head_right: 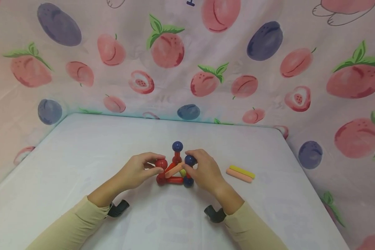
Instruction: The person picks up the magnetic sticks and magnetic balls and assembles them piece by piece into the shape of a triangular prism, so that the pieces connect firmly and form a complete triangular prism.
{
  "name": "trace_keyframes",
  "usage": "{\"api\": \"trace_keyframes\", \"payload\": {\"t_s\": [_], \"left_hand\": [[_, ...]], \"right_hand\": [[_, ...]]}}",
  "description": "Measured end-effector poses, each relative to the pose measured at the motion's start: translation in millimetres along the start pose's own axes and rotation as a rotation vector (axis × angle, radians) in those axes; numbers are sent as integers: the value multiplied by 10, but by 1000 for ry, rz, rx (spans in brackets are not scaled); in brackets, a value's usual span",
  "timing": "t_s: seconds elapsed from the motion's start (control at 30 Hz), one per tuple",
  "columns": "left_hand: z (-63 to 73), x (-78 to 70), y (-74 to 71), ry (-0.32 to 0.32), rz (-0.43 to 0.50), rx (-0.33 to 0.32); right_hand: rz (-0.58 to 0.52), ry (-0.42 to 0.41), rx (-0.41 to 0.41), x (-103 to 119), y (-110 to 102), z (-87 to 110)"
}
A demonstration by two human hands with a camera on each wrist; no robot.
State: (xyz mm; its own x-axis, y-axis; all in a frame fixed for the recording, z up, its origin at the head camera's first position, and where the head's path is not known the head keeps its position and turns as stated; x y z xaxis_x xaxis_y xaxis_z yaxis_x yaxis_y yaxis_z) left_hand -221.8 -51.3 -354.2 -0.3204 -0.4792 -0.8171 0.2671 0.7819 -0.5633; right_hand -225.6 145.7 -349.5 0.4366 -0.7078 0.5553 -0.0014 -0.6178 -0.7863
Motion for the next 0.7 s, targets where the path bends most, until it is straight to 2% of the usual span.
{"api": "trace_keyframes", "payload": {"t_s": [0.33,0.53,0.7], "left_hand": [[-5,4,5,-9,-5,-6],[-1,-3,6,-15,-8,-5],[6,-13,2,-19,-9,-7]], "right_hand": [[-25,-94,20,-18,-26,57],[-82,-148,18,-3,-60,121],[-110,-142,23,-15,-82,161]]}}
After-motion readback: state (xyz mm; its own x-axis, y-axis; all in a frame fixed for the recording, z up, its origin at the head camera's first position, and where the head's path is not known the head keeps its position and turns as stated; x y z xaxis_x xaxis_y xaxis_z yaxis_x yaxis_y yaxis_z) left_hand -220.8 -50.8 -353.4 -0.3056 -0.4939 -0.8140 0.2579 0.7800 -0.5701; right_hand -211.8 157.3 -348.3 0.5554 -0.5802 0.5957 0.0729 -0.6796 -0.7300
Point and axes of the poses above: each hand's wrist, its own z-axis away from the middle knuckle, its own y-axis out of the palm, x = y × z, the point moved 7 cm from there along -z, towards the middle knuckle, and after that the axes turned 5 degrees about -y, right-handed, at the moved point
